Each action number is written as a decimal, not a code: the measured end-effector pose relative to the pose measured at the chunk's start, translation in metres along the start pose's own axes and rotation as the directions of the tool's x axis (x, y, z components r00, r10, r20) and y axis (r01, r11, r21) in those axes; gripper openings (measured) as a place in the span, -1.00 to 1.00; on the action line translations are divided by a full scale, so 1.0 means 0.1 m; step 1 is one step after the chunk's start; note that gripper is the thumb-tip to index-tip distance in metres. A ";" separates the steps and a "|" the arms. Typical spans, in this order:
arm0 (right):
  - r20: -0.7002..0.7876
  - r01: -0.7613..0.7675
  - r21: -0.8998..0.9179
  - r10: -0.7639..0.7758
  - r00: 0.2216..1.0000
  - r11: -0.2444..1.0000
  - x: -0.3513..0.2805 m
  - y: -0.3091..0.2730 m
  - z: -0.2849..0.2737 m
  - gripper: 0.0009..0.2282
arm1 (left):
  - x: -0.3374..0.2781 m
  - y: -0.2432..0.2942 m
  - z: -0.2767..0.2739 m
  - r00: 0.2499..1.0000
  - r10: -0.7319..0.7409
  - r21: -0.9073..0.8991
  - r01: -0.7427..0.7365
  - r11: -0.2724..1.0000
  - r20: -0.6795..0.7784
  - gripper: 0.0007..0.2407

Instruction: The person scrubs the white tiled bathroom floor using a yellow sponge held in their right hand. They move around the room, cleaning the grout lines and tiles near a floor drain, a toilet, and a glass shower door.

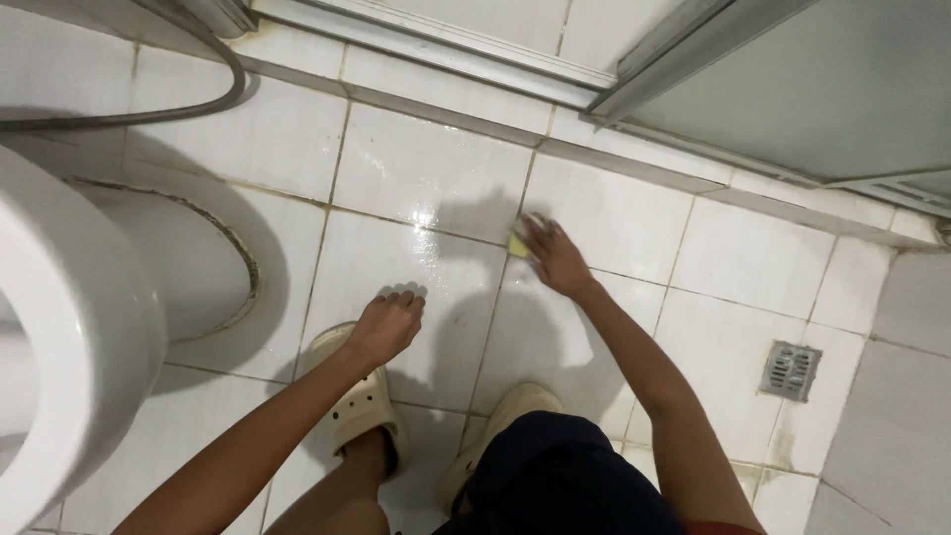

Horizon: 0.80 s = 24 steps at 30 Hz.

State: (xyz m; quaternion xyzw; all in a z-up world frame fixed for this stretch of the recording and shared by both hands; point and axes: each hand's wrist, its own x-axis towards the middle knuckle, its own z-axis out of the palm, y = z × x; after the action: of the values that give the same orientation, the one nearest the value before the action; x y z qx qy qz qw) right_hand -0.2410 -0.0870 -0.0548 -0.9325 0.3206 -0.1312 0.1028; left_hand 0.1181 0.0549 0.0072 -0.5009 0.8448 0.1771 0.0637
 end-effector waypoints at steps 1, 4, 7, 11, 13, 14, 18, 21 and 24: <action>0.021 -0.066 0.011 0.066 0.998 0.998 0.13 -0.06 0.08 -0.55 | 0.01 0.00 0.02 1.000 0.003 -0.017 -0.003 1.000 0.009 -0.96; 0.036 -0.157 0.062 0.155 0.987 0.986 0.38 -0.17 0.63 -0.48 | 0.04 0.01 0.07 1.000 0.017 -0.040 -0.016 0.999 0.026 -0.95; 0.193 -0.227 0.162 0.195 0.962 0.960 0.59 -0.77 0.69 -0.48 | 0.06 0.03 0.01 0.998 0.035 -0.034 -0.034 0.999 0.044 -0.93; -0.081 0.074 0.320 -0.051 0.995 0.945 0.15 -1.50 0.78 -0.72 | 0.12 0.08 -0.12 0.997 0.032 -0.042 -0.030 0.999 0.070 -0.92; -0.006 0.078 0.297 -0.080 0.997 0.952 -0.17 -1.60 0.52 -0.68 | 0.14 0.08 -0.15 0.997 0.041 -0.044 -0.039 0.998 0.058 -0.94; 0.071 0.085 0.276 -0.108 0.992 0.957 -0.33 -1.66 0.38 -0.62 | 0.14 0.09 -0.17 0.998 0.047 -0.048 -0.045 0.998 0.046 -0.95; 0.482 -0.078 -0.012 0.074 0.873 0.997 -0.67 -1.24 0.01 -0.65 | 0.15 0.03 -0.01 0.998 0.054 -0.017 -0.054 0.998 0.040 -0.95; 0.305 -0.247 -0.180 0.292 0.906 0.952 -0.86 -0.65 0.09 -0.65 | 0.17 0.06 -0.07 0.996 0.076 -0.031 -0.074 0.997 0.057 -0.95; 0.206 -0.433 -0.206 0.471 0.858 0.878 -0.52 -0.31 -0.11 -0.50 | 0.17 0.07 -0.03 0.996 0.083 -0.015 -0.083 0.996 0.029 -0.96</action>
State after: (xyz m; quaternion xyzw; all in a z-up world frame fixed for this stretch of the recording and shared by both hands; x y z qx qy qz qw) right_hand -0.2661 -0.0321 -0.0455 -0.8448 0.5243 0.0401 0.0987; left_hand 0.1044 0.0432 0.0066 -0.4631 0.8626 0.1930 0.0652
